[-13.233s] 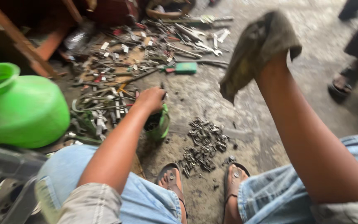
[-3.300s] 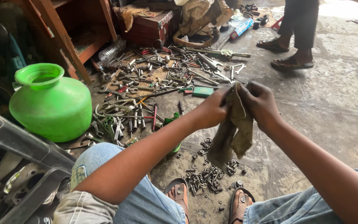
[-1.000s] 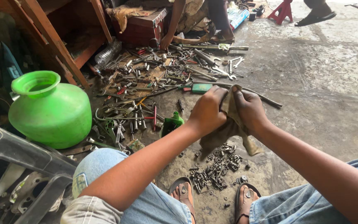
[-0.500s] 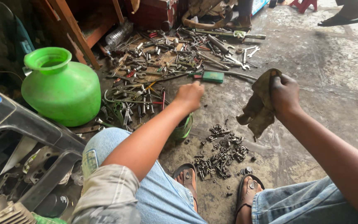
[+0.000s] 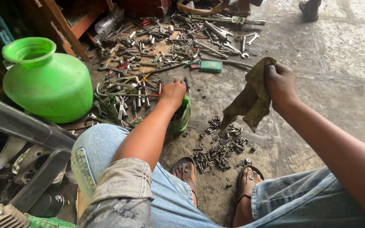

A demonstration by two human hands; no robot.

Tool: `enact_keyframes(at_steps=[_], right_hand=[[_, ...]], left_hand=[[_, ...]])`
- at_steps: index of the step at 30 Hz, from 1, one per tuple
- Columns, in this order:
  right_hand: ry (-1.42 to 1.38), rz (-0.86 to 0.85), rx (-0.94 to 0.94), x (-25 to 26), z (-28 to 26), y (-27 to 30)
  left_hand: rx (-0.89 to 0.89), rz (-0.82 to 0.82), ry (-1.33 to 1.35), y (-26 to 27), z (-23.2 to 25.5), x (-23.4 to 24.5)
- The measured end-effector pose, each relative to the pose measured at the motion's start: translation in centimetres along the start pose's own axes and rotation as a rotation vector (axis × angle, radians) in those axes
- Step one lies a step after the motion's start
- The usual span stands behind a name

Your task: The person sits on the floor and repeatedly picks up small metal parts from a pile, wipes each one with a cloth, and places it into a green container. The person handles the parts one at a time throughout the clip.

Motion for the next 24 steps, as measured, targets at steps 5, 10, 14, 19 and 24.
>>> enact_keyframes(at_steps=[5, 10, 14, 19, 24], right_hand=[[0.005, -0.006, -0.017, -0.2, -0.2, 0.4], [-0.028, -0.017, -0.017, -0.3, -0.2, 0.4], [-0.054, -0.038, -0.022, -0.5, 0.1, 0.2], [-0.047, -0.039, 0.001, -0.6, 0.1, 0.2], [-0.021, -0.038, -0.011, -0.6, 0.0, 0.4]], left_hand=[[0.029, -0.003, -0.020, 0.0, 0.0, -0.1], [0.043, 0.005, -0.069, 0.0, 0.0, 0.1], [0.046, 0.039, -0.113, 0.1, 0.0, 0.4], [0.059, -0.031, -0.137, 0.4, -0.2, 0.5], [0.042, -0.121, -0.083, 0.2, -0.3, -0.6]])
Point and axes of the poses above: each hand's wrist, its own y-axis away from the middle knuckle, its own x-axis out of the back of the hand, z = x × y, the point moved 8 cm from there along -y, towards the middle knuckle, and after that the axes turned 9 degrees about -z, right-handed, at the moved point
